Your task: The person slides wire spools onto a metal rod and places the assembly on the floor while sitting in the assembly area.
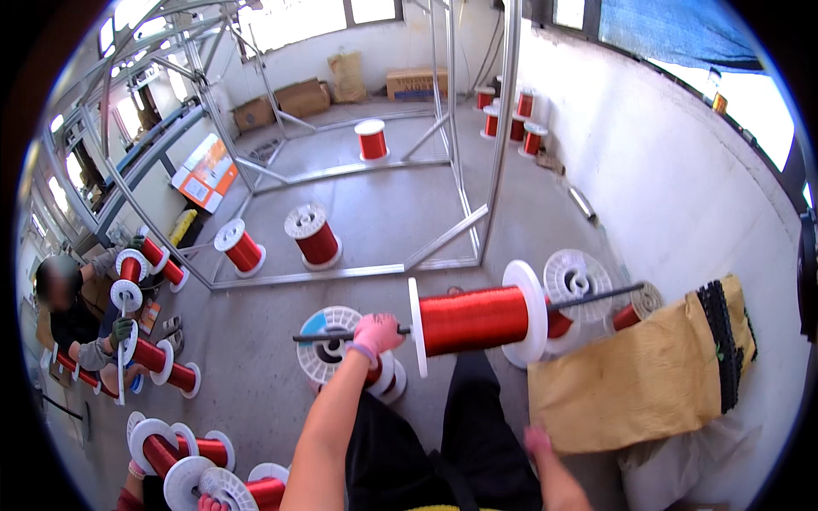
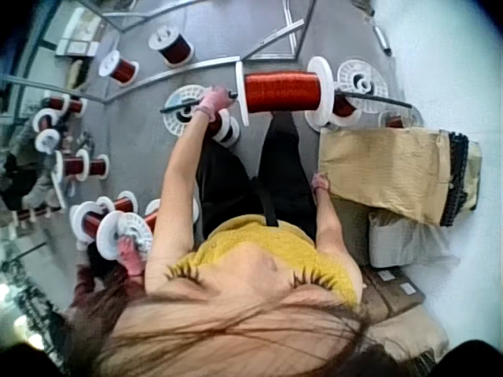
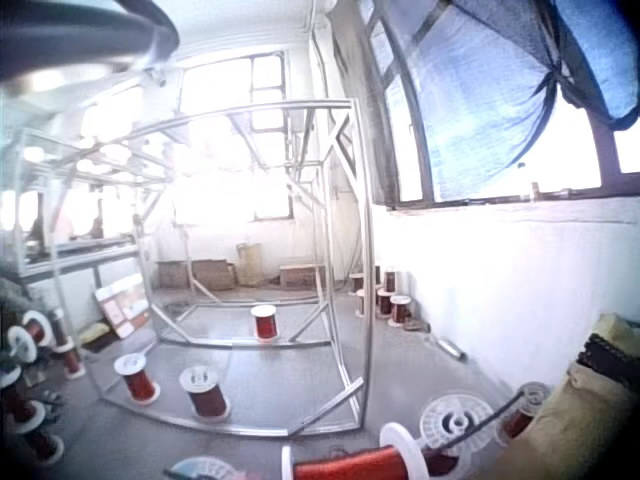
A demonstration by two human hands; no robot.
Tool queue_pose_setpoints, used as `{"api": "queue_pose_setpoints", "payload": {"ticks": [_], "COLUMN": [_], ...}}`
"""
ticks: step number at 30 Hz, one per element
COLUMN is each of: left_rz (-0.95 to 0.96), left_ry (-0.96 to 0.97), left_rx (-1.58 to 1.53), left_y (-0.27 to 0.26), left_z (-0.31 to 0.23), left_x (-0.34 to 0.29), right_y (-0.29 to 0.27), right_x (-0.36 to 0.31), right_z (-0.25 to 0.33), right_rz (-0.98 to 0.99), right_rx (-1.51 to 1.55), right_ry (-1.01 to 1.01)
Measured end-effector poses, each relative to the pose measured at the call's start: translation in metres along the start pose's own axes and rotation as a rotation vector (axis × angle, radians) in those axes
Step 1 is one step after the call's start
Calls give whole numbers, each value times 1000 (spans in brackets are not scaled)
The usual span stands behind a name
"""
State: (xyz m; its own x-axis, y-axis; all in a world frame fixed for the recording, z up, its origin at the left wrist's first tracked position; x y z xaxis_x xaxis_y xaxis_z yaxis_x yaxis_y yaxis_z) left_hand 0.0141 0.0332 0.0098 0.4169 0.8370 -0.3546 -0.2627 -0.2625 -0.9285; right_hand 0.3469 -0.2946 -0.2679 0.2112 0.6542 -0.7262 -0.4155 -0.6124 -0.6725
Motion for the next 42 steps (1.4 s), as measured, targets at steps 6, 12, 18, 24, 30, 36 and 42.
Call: {"api": "queue_pose_setpoints", "payload": {"ticks": [6,12,18,24,30,36,42], "left_rz": [-28,-24,-28,-39,-46,-38,-62], "left_ry": [5,-8,-21,-5,-3,-13,-3], "left_rx": [10,-5,-8,-18,-20,-29,-32], "left_y": [0,-9,-6,-2,-4,-4,-1], "left_z": [6,5,6,8,6,7,9], "left_x": [3,-4,-3,1,3,-1,1], "right_y": [-39,-148,-171,-280,-404,-423,-419], "right_x": [-57,-79,-80,-108,-91,-69,-45], "right_z": [-17,26,40,81,151,206,197], "right_rz": [-416,-685,-892,-1150,-1137,-842,-653], "right_rx": [503,1081,1200,1293,978,683,561], "right_ry": [139,-63,-185,-498,-587,-270,-265]}}
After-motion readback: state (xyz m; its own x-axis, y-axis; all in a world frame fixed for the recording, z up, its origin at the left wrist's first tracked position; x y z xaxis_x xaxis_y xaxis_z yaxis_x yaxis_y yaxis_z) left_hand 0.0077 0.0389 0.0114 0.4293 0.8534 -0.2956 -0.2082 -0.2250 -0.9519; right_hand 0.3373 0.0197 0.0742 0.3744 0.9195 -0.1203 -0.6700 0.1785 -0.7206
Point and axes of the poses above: each hand's wrist, its own x-axis towards the middle knuckle, its own y-axis out of the palm, z = x × y, the point moved 2 cm from there along x, towards the middle knuckle, and after that the axes turned 14 degrees about x, right-handed, at the moved point
